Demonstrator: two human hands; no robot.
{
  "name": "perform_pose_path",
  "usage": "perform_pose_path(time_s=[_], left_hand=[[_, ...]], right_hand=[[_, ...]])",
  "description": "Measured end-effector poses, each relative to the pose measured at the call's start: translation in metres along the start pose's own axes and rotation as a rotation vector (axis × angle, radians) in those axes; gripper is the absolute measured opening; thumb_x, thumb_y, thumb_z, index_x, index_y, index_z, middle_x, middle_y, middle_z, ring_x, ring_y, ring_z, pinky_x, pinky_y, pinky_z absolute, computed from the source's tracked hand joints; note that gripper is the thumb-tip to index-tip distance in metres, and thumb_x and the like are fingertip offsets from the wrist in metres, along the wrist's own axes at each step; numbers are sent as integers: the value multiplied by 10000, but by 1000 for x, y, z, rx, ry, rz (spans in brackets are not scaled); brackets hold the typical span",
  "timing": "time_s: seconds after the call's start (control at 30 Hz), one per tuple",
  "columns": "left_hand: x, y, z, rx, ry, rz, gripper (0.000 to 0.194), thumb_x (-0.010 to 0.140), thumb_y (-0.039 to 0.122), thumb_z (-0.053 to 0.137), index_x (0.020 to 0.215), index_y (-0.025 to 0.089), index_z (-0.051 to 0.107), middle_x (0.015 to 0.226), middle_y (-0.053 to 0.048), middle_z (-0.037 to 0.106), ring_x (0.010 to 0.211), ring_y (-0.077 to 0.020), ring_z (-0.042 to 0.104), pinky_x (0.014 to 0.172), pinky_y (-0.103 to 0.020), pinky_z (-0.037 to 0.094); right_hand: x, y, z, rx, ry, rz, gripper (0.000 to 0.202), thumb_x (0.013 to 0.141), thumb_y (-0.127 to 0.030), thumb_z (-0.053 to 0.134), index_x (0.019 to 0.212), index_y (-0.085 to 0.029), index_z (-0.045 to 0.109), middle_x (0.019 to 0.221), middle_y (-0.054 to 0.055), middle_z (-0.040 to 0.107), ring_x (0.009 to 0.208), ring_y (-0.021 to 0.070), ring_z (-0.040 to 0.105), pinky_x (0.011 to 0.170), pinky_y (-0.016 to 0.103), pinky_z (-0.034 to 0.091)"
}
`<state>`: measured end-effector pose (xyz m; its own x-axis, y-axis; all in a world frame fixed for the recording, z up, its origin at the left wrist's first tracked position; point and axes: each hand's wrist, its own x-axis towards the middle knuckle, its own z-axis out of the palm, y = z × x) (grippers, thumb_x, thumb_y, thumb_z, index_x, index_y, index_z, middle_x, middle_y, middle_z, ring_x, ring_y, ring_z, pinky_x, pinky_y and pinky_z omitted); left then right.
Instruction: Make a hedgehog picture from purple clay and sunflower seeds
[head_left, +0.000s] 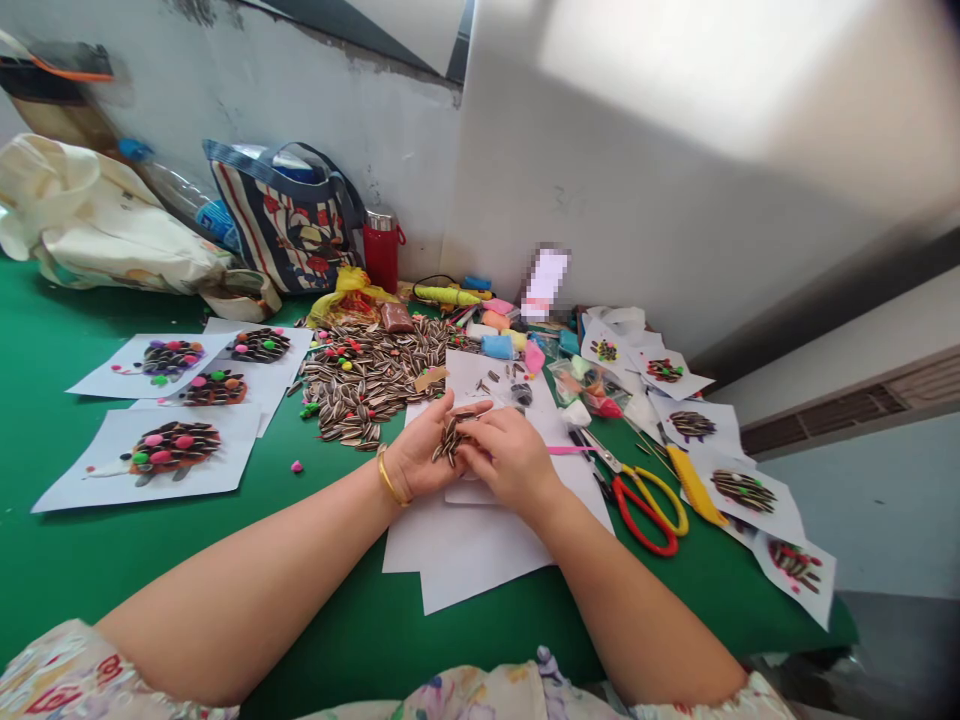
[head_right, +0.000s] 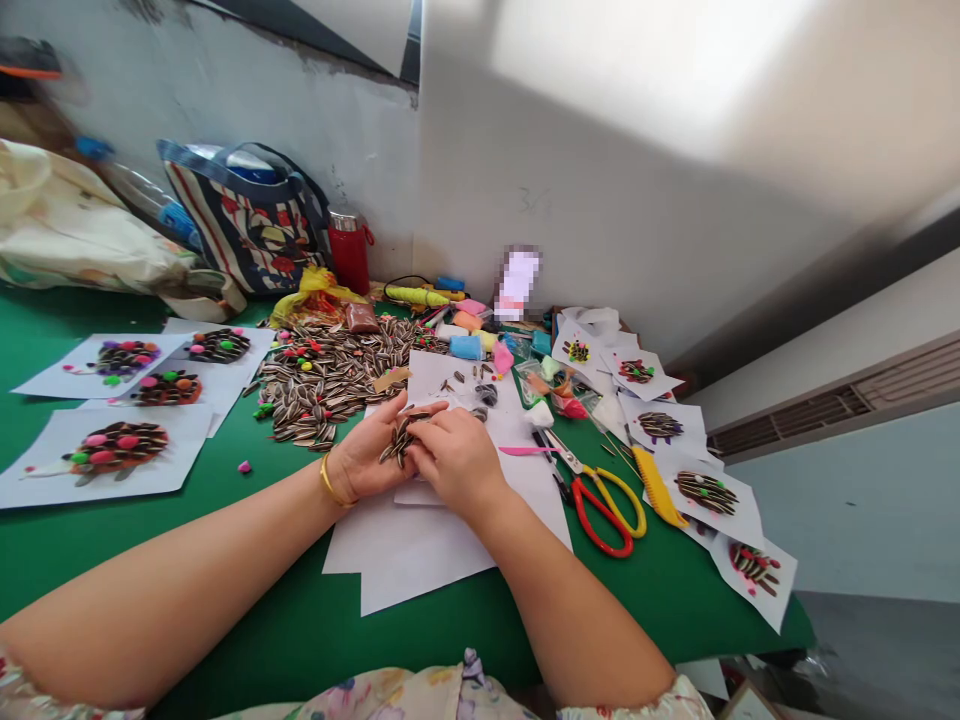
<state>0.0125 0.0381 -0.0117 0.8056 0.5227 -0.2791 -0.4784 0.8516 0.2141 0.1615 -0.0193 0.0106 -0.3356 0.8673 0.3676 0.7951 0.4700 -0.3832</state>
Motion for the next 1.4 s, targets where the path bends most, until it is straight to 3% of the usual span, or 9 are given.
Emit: perform_pose_path(time_s=[0.1, 0.23, 0.37, 0.57, 0.7, 0.83, 0.93, 1.4], left_hand=[[0, -1, 2, -65, -1, -25, 430, 1008, 443, 354, 1023, 125, 643, 660, -53, 651, 519, -134, 630, 414, -182, 463], [0, -3, 4, -106, -8, -39, 400, 1009, 417, 376, 882, 129, 624, 600, -32, 620, 494, -116, 612, 472, -184, 496], [-1, -4, 4, -41, -2, -18, 430, 1013, 420, 347, 1007, 107, 642, 710, -83, 690, 631, -177, 687, 652, -286, 576], [0, 0, 5, -26, 149, 127, 432, 1010, 399, 358, 1129, 75, 617, 1060, -197, 700, 994, -255, 700, 894, -384, 560], [1, 4, 5, -63, 206, 192, 411, 1011, 383, 355, 1118, 84, 615, 1193, -221, 652, 1154, -281, 630, 940, -406, 547], [1, 4, 5, -67, 206, 188, 410, 1011, 383, 350, 1098, 88, 621, 1210, -222, 644, 1185, -286, 610, 955, -413, 541], [2, 4, 3, -64, 197, 187, 410, 1009, 384, 355, 1096, 84, 621, 1215, -223, 642, 1195, -287, 603, 962, -412, 538], [3, 4, 1, -49, 189, 192, 413, 1009, 388, 361, 1095, 77, 620, 1244, -227, 626, 1215, -297, 586, 977, -417, 530]], right_hand=[[4, -4, 6, 3, 19, 8, 172, 913, -279, 581, 1020, -215, 699, 1007, 79, 679, 989, 245, 564, 898, 394, 437], [6, -4, 5, 28, 30, 12, 180, 940, -240, 528, 968, -219, 705, 1044, 73, 690, 1021, 230, 578, 911, 381, 437], [4, -2, -3, 65, 69, 86, 247, 967, -241, 461, 1037, -229, 698, 999, 57, 712, 942, 214, 610, 873, 354, 453], [-9, 27, -16, 274, 174, 357, 210, 887, -269, 533, 980, -218, 714, 935, 41, 724, 821, 185, 649, 764, 299, 511], [-20, 50, -25, 279, 15, 465, 217, 846, -241, 559, 987, -229, 723, 960, 34, 735, 830, 183, 670, 755, 302, 520], [-23, 56, -28, 146, -145, 381, 179, 830, -196, 575, 873, -244, 742, 910, 23, 727, 861, 191, 650, 790, 316, 493], [-21, 52, -26, 127, -174, 278, 195, 825, -149, 571, 863, -233, 743, 885, 28, 707, 869, 183, 626, 808, 305, 473], [-22, 46, -20, 67, -252, 255, 219, 855, -134, 566, 933, -229, 746, 902, 29, 713, 854, 177, 628, 790, 284, 464]])
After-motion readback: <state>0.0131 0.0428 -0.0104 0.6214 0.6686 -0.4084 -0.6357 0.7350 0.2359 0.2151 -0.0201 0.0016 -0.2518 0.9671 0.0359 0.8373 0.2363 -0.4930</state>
